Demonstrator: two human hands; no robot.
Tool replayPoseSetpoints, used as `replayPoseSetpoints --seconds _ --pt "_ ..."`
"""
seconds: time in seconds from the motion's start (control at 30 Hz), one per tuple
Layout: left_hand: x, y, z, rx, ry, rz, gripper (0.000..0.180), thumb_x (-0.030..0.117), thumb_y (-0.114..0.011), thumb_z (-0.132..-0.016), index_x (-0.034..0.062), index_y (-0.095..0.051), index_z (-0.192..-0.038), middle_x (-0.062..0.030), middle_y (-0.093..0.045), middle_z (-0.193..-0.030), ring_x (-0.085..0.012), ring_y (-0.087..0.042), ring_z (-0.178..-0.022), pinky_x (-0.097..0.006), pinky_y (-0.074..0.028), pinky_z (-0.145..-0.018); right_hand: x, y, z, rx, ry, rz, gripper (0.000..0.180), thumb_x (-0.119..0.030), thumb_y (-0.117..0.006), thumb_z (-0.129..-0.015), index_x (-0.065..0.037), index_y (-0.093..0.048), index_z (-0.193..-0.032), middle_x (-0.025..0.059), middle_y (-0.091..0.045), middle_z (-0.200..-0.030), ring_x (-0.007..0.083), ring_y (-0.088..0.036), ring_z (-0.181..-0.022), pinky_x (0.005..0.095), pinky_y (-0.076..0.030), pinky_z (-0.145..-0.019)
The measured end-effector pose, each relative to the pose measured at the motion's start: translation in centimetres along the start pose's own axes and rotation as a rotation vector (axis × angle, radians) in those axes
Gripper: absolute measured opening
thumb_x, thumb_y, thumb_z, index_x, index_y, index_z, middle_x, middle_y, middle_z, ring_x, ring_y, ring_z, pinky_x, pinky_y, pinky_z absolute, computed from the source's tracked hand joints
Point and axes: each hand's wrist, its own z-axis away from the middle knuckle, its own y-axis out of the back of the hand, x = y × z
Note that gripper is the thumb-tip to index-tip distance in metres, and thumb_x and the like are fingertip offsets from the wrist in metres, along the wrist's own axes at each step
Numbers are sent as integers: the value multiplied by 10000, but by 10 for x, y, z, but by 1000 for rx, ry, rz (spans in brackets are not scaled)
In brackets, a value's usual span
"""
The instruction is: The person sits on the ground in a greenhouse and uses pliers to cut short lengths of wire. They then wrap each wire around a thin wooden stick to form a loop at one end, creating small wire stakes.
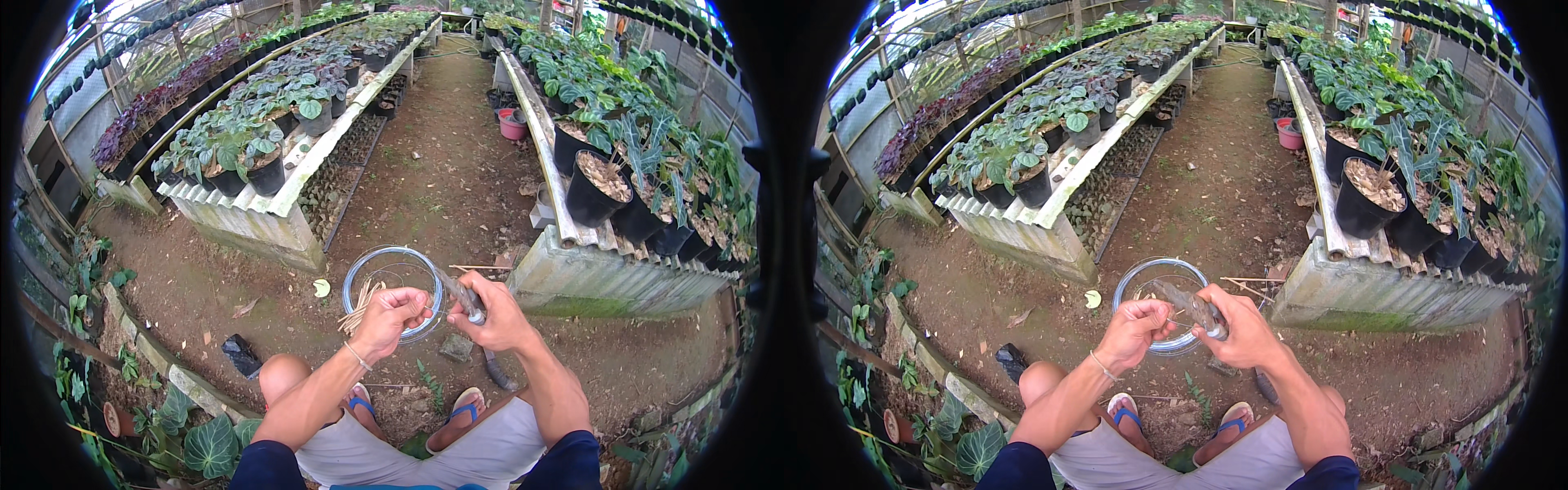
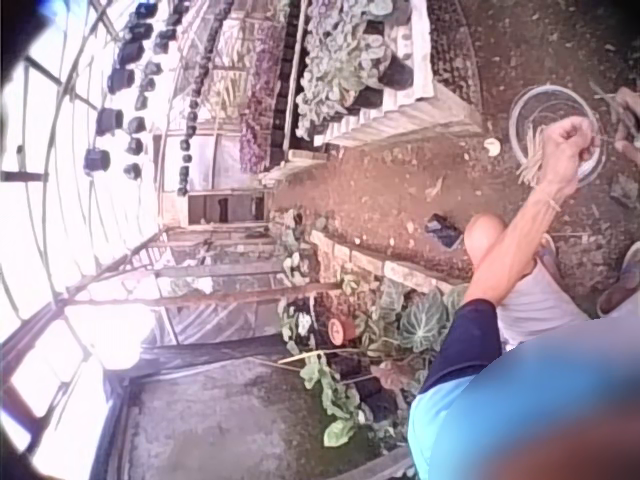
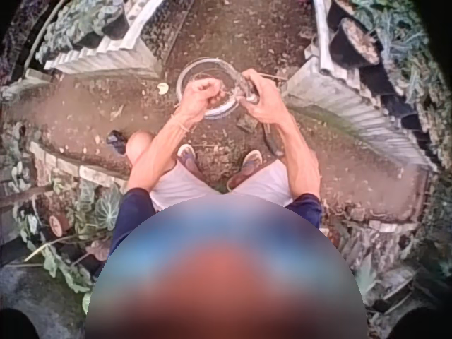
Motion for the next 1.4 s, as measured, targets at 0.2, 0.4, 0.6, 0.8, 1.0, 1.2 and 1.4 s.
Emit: replayPoseSetpoints --seconds 0.2,0.4,0.6,0.8,1.0,1.2,1.4 --pt "3 3 -2 -54 106 244 182 196 -628 -1038 22 -679 -1050 -57 -695 -946 -112 -620 -810 -249 -488 -719 6 0 -1 74 -54 21 371 -88 -801 -833 -24 -599 -1137 96 -622 -795 194 -585 -677 348 -476 -658" --pt "4 5 -4 42 -113 167 169 194 -654 -1025 30 -680 -1058 -41 -696 -942 -103 -614 -803 -248 -483 -706 17 6 2 232 -6 48 452 -134 -842 -839 -31 -574 -1187 65 -627 -947 168 -609 -872 328 -496 -812" --pt "-2 1 -5 150 -303 66 176 189 -692 -1002 21 -690 -1053 -43 -716 -933 -89 -619 -785 -239 -487 -702 30 1 0 544 191 -51 444 -132 -784 -899 -40 -526 -1249 102 -588 -1123 205 -571 -1040 380 -470 -919" --pt "0 7 -11 290 -505 24 215 221 -700 -997 17 -690 -1065 -40 -719 -944 -81 -621 -791 -231 -501 -726 30 10 -6 1118 337 -110 285 -26 -672 -971 -66 -513 -1203 24 -541 -1020 87 -505 -922 230 -427 -761" --pt "-2 5 -11 298 -526 -6 213 220 -711 -988 20 -689 -1059 -43 -723 -957 -85 -631 -800 -240 -512 -739 34 10 2 753 -231 -171 276 -122 -752 -934 -46 -558 -1115 -46 -527 -757 42 -463 -678 219 -383 -613" --pt "9 7 -9 317 -540 -20 144 145 -703 -994 10 -684 -1040 -59 -721 -965 -97 -634 -826 -246 -507 -755 64 -19 -5 210 -617 152 494 -293 -805 -832 -2 -587 -1167 146 -690 -977 269 -677 -898 411 -515 -798" --pt "19 28 -15 313 -610 -4 117 134 -673 -1006 23 -664 -1043 -72 -698 -996 -124 -609 -867 -270 -472 -754 124 -91 19 -566 -667 719 614 -313 -721 -803 11 -589 -1308 272 -632 -1299 415 -620 -1224 530 -479 -1035"
